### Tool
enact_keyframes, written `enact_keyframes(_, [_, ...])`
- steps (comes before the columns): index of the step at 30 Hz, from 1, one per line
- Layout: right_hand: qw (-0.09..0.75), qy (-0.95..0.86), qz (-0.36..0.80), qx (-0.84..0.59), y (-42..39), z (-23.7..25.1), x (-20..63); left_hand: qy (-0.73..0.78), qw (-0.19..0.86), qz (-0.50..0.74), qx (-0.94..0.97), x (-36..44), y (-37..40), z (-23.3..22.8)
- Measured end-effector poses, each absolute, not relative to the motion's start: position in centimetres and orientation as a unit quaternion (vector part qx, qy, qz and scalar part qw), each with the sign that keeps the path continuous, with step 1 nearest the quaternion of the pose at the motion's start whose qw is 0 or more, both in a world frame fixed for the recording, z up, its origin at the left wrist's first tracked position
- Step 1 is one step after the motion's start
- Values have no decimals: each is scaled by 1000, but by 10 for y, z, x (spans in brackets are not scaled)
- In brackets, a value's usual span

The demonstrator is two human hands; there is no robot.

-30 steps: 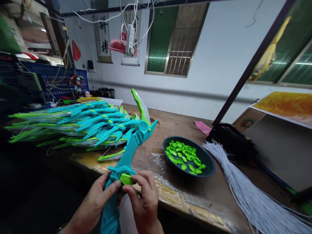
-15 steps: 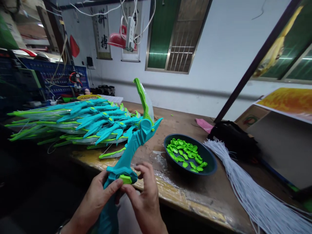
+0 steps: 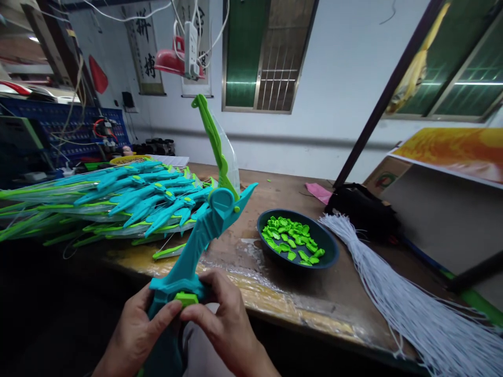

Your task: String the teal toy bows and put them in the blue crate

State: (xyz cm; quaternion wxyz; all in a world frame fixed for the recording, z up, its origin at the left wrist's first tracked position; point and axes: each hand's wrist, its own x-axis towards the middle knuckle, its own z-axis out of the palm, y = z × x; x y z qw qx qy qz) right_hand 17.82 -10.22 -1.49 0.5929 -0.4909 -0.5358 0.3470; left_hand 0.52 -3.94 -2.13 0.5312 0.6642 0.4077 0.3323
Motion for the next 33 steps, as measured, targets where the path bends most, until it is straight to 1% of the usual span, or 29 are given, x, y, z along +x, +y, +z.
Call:
enact_keyframes(3, [581, -590, 233, -510, -103, -15, 179, 405, 536, 330, 663, 4, -38, -19])
enact_keyframes(6, [591, -632, 73, -496, -103, -22, 180, 400, 541, 333, 660, 6, -39, -18])
enact_keyframes(9, [575, -673, -84, -458, -103, -27, 180, 394, 560, 334, 648, 8, -41, -17])
enact_keyframes(11, [564, -688, -133, -438, -103, -26, 180, 393, 567, 336, 641, 10, -43, -15])
enact_keyframes(18, [533, -727, -147, -408, -101, -11, 180, 389, 570, 332, 644, 8, -47, -13])
enact_keyframes(25, [546, -712, -83, -434, -103, -14, 175, 402, 558, 335, 645, 10, -47, -13])
enact_keyframes(33, [535, -715, -111, -436, -103, -17, 175, 384, 578, 321, 645, 9, -46, -9])
